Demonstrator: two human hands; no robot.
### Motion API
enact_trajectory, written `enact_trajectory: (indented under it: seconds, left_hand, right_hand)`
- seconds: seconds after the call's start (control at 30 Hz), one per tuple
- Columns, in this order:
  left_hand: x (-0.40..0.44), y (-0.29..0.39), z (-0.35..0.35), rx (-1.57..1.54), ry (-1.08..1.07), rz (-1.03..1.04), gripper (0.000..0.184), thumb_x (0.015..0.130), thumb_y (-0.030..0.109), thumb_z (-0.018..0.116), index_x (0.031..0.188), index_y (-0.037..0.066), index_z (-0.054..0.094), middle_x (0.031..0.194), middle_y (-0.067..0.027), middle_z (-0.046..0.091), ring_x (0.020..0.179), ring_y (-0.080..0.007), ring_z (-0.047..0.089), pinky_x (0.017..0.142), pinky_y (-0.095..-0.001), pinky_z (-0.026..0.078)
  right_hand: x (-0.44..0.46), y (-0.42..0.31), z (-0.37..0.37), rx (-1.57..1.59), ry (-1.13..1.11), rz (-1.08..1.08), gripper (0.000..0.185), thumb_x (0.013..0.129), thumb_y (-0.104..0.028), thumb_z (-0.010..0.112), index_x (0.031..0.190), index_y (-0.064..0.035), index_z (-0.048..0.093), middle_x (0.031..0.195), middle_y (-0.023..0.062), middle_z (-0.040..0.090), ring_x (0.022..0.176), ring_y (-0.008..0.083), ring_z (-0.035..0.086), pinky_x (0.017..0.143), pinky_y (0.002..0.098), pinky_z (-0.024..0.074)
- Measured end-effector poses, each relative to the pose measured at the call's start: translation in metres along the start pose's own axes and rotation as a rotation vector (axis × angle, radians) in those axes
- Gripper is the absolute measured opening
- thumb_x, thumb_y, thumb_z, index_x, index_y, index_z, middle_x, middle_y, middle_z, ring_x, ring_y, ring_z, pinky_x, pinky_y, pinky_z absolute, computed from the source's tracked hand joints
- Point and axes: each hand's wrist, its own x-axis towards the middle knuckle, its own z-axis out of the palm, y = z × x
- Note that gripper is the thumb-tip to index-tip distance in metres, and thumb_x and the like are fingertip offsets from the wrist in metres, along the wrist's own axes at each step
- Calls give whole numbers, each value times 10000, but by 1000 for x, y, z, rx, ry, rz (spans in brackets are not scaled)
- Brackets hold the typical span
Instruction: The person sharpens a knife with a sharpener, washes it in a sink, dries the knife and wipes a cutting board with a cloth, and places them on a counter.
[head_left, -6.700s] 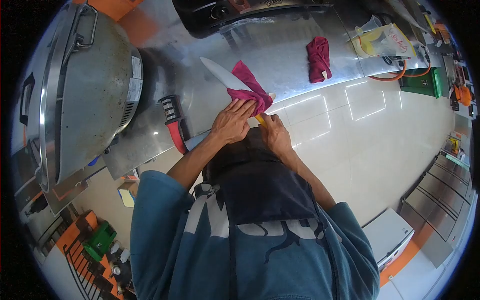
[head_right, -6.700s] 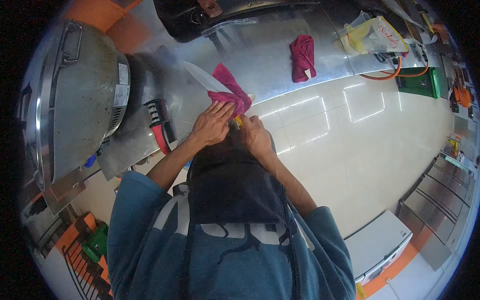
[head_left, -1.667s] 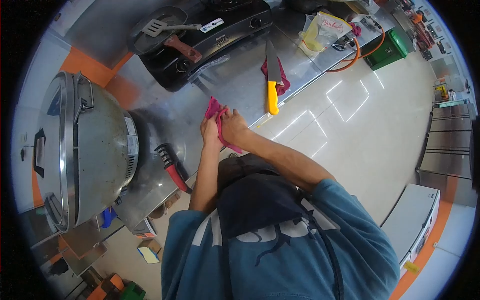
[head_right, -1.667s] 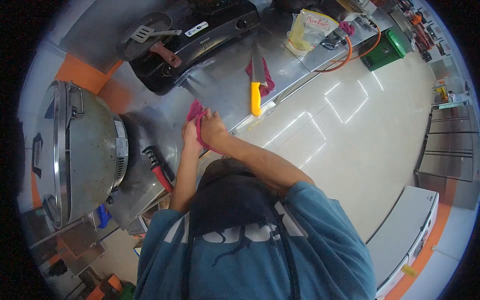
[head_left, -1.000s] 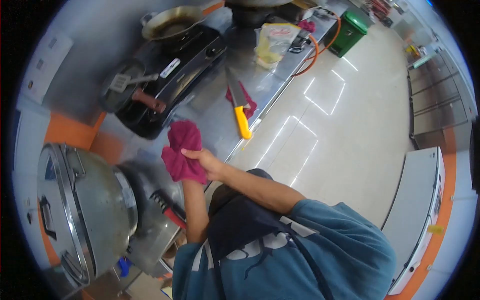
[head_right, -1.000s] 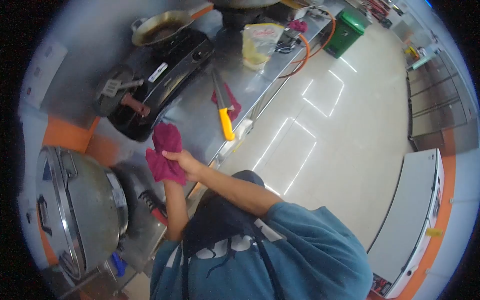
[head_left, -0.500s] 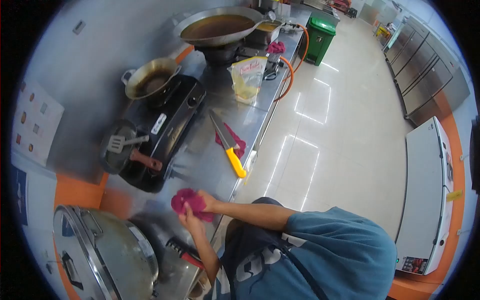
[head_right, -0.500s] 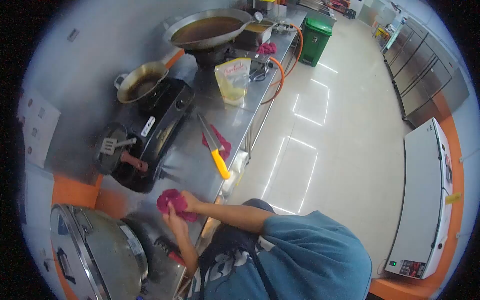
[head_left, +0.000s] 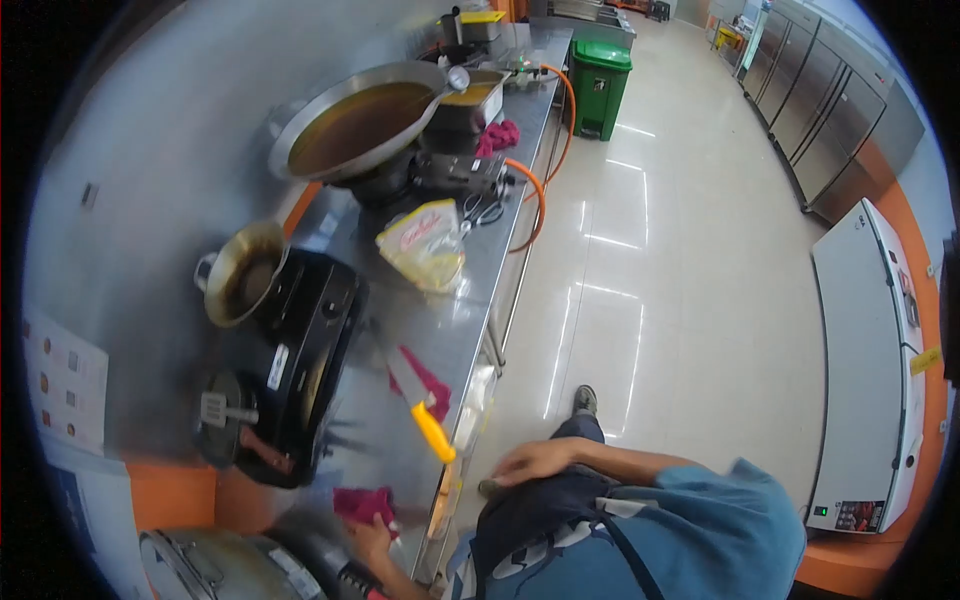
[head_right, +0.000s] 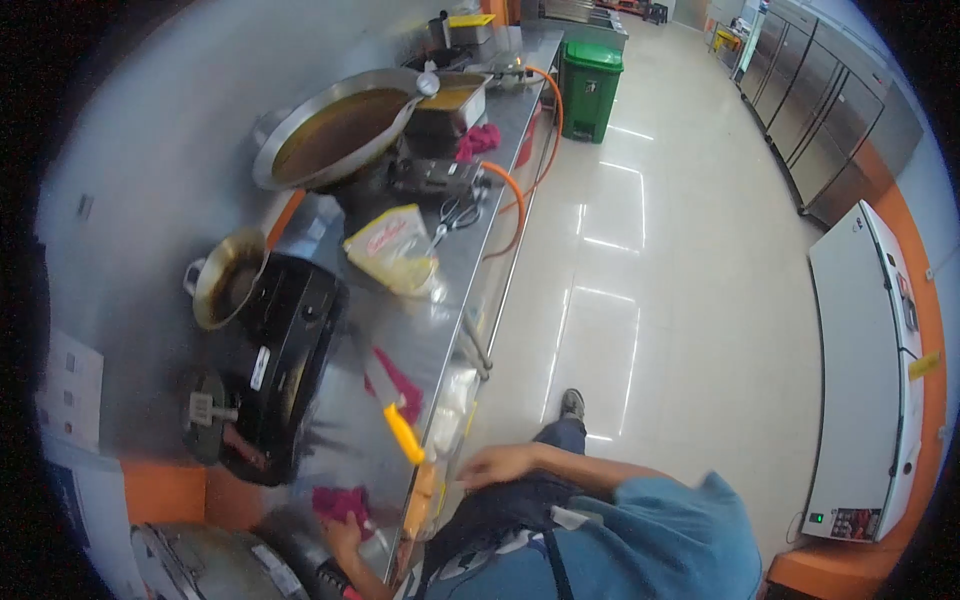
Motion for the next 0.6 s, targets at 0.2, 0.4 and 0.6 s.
enact_trajectory:
  seconds: [0.2,0.4,0.6]
  left_hand:
    - [-59,239,-30,-596,-956,55,438,969,310,532,1227,-43,540,1005,-160,698,888,-216,676,830,-311,494]
    - [-80,559,67,-355,-1058,699,465,958,363,547,1264,14,523,1024,-169,693,969,-232,663,837,-317,502]
    - [-47,726,141,-160,-1216,791,555,941,440,560,1325,45,494,1146,-209,641,1083,-274,610,918,-347,464]
  right_hand:
    - [-225,98,-114,-85,350,691,634,895,-603,520,1141,-37,665,1196,197,627,1137,319,578,990,394,429]
    - [-331,138,-232,-229,618,913,555,878,-547,568,1111,-56,682,1170,200,637,1074,366,608,943,410,475]
    - [-339,181,-385,23,872,720,590,890,-463,589,1238,13,582,1211,240,607,1112,370,598,958,402,467]
